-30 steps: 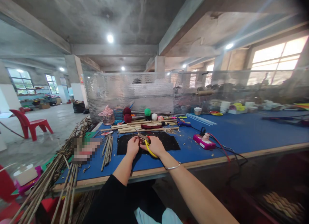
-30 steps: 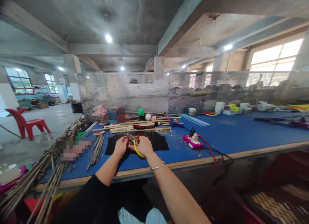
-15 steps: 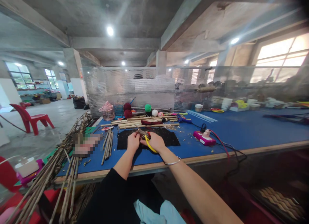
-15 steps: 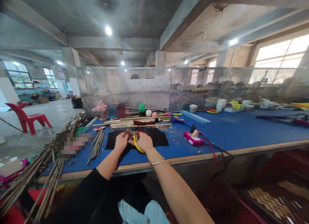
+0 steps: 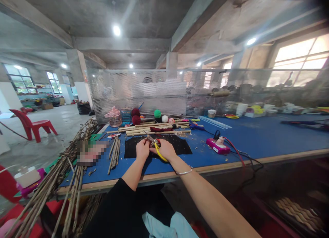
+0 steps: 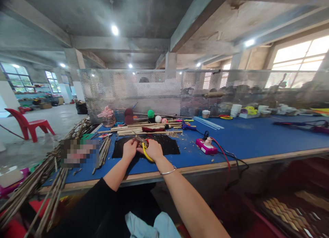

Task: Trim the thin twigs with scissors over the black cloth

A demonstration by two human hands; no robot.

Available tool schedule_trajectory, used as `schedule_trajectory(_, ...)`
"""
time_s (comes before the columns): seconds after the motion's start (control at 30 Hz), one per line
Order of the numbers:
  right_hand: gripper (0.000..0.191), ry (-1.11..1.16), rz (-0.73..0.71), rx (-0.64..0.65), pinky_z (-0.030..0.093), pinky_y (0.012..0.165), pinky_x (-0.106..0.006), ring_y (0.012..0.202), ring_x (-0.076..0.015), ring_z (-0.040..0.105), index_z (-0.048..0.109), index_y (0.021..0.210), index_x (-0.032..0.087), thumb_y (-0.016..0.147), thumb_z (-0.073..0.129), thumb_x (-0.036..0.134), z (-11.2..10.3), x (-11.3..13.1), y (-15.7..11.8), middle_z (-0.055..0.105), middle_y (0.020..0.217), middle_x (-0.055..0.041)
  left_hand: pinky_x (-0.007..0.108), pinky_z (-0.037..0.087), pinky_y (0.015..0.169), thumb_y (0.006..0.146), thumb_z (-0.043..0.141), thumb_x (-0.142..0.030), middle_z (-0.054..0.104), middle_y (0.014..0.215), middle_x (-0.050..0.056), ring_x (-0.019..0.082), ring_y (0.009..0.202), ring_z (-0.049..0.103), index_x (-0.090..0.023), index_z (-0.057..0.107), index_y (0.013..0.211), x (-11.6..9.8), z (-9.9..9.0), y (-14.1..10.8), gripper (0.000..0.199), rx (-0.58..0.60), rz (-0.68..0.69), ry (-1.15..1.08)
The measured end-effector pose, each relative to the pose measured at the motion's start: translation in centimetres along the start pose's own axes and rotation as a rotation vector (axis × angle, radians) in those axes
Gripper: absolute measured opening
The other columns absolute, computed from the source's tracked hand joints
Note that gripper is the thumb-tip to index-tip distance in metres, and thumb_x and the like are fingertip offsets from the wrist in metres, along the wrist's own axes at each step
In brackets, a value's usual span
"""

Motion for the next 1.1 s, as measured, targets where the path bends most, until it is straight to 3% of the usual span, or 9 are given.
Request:
schedule_trajectory(0.23,0.056,-0.021,-0.003,-0.044,0.04,0.075,-0.029,0.091,-0.0231,0.057,0.058,0.098,0.019,0.064,0.058,0.064,0.32,-0.25,0.05,0.062,0.096,-0.008,0.024,0.04,0.066,0.078,0.046,-0.021,0.069,0.079,0.008,0.017,0.07,0.059,-0.014,0.069,0.081,-0.97,-0.57,-0.44,0.024,-0.081,0.043,0.164)
schedule_trajectory(0.73,0.042,0.007,0.025,-0.027,0.04,0.068,-0.027,0.086,-0.0212,0.06,0.056,0.094,0.02,0.072,0.053,0.055,0.04,0.0,0.03,0.064,0.093,-0.0062,0.024,0.038,0.067,0.079,0.047,-0.027,0.069,0.083,0.009,0.017,0.074,0.059,-0.015,0.069,0.087,-0.63,-0.35,-0.36,0.027,-0.039,0.089,0.207)
schedule_trajectory(0.9,0.025,-0.105,0.096,0.006,0.04,0.065,-0.027,0.082,-0.0221,0.062,0.057,0.088,0.02,0.078,0.046,0.04,0.0,0.2,0.25,0.066,0.087,-0.0076,0.023,0.036,0.062,0.08,0.044,-0.028,0.067,0.07,0.007,0.014,0.063,0.055,-0.014,0.069,0.079,-0.8,-0.37,-0.54,0.028,-0.04,0.098,0.243)
schedule_trajectory(1.1,0.022,-0.151,0.133,0.047,0.041,0.066,-0.028,0.084,-0.0225,0.062,0.059,0.09,0.02,0.076,0.044,0.029,-0.15,0.41,0.2,0.066,0.09,-0.0086,0.022,0.039,0.062,0.077,0.048,-0.025,0.067,0.073,0.006,0.014,0.065,0.056,-0.013,0.068,0.081,-0.8,-0.25,-0.43,0.023,-0.022,0.058,0.132)
Point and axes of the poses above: each hand's wrist, its own y-axis towards the middle knuckle, its own z-axis out of the palm, x = y × z, the point moved 2 cm from there along y, towards the middle knuckle
